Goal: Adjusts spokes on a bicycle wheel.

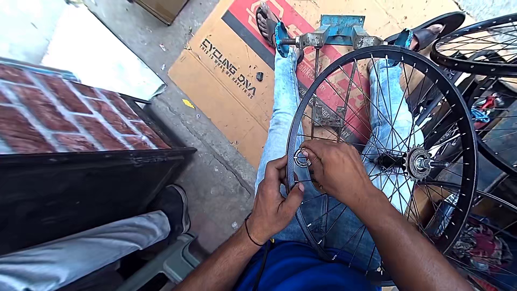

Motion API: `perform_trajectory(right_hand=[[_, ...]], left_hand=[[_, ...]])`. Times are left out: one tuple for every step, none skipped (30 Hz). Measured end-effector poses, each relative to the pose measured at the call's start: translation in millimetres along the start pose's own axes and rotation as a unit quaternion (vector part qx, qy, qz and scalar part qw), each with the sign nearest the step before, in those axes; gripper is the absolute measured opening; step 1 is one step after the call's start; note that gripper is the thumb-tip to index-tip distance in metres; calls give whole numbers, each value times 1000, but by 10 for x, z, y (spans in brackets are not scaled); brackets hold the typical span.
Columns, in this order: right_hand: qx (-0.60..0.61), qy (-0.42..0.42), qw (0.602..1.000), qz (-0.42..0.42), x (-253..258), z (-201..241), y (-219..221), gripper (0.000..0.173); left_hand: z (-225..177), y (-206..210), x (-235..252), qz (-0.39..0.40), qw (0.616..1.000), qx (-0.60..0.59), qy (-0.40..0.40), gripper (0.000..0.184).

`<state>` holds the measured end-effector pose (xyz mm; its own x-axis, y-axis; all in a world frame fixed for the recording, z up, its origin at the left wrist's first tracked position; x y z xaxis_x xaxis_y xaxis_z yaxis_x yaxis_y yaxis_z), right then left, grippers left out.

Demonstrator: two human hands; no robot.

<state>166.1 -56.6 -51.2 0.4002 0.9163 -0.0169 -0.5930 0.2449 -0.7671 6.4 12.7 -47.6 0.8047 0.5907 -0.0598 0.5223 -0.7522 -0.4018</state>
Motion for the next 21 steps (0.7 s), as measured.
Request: perform_trajectory(right_hand=[[-10,2,1000,-19,-31,15,7,24],[-13,10,1000,-21,-42,22,6,24],[-16,25,1000,-3,-22,11,14,25],[-17,42,998,37,20,-6,15,26],[-22,52,995,84,77,-22,7,26],[-32,53,991,121,128,-28,-8,26],[-49,44,989,131,157,-23,-22,26],[-65,27,992,108,153,-10,-28,25],[-71,5,995,63,118,6,-35,25],[-65,-17,998,7,56,22,-55,24],[-50,-36,997,-55,-20,33,-93,23],[-31,-50,992,-112,-96,39,-147,22],[-14,-57,986,-158,-167,43,-208,22],[-4,-59,978,-198,-224,44,-267,22],[-6,-59,972,-227,-264,37,-309,22],[-18,-58,967,-246,-289,23,-324,21],[-39,-55,966,-251,-298,6,-319,21],[-65,-55,967,-241,-290,-18,-295,21],[-93,-56,969,-221,-271,-50,-255,21],[-119,-60,971,-196,-250,-86,-210,22],[-134,-67,973,-173,-238,-119,-175,22]], left_hand=[[-7,-1,5,-1,1000,1,-1,51],[-5,-2,11,-3,1000,4,-4,51],[4,-3,11,-3,1000,7,-7,52],[20,-4,7,-3,1000,8,-11,53],[36,-4,1,-3,1000,8,-14,53],[44,-4,-1,-2,1000,6,-15,54],[41,-6,5,-2,1000,1,-16,54],[31,-9,18,-3,1000,-5,-17,54],[19,-14,30,-5,1000,-12,-16,53],[11,-16,42,-11,1000,-16,-12,51],[14,-20,61,-20,1000,-17,-7,47],[26,-30,90,-31,999,-19,-5,39],[39,-47,133,-38,999,-26,-7,32],[45,-68,189,-43,998,-31,-14,25],[43,-87,249,-47,998,-37,-22,19],[33,-102,294,-49,998,-41,-29,14],[21,-108,321,-51,997,-40,-34,12],[12,-102,336,-52,997,-38,-39,11],[6,-85,342,-51,997,-39,-44,15],[1,-63,343,-47,997,-37,-50,24],[3,-48,339,-43,997,-32,-57,38]])
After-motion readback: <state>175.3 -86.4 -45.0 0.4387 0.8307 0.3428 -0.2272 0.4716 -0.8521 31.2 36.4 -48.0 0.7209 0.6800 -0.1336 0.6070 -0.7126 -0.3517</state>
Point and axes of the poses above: each hand's wrist, its own x-axis towards the middle knuckle, its own y-axis out of the palm, z = x × y, the point moved 4 cm from there along x, towards the middle knuckle, and after that the axes turned 6 degrees about -x, right-handed, at the moved point
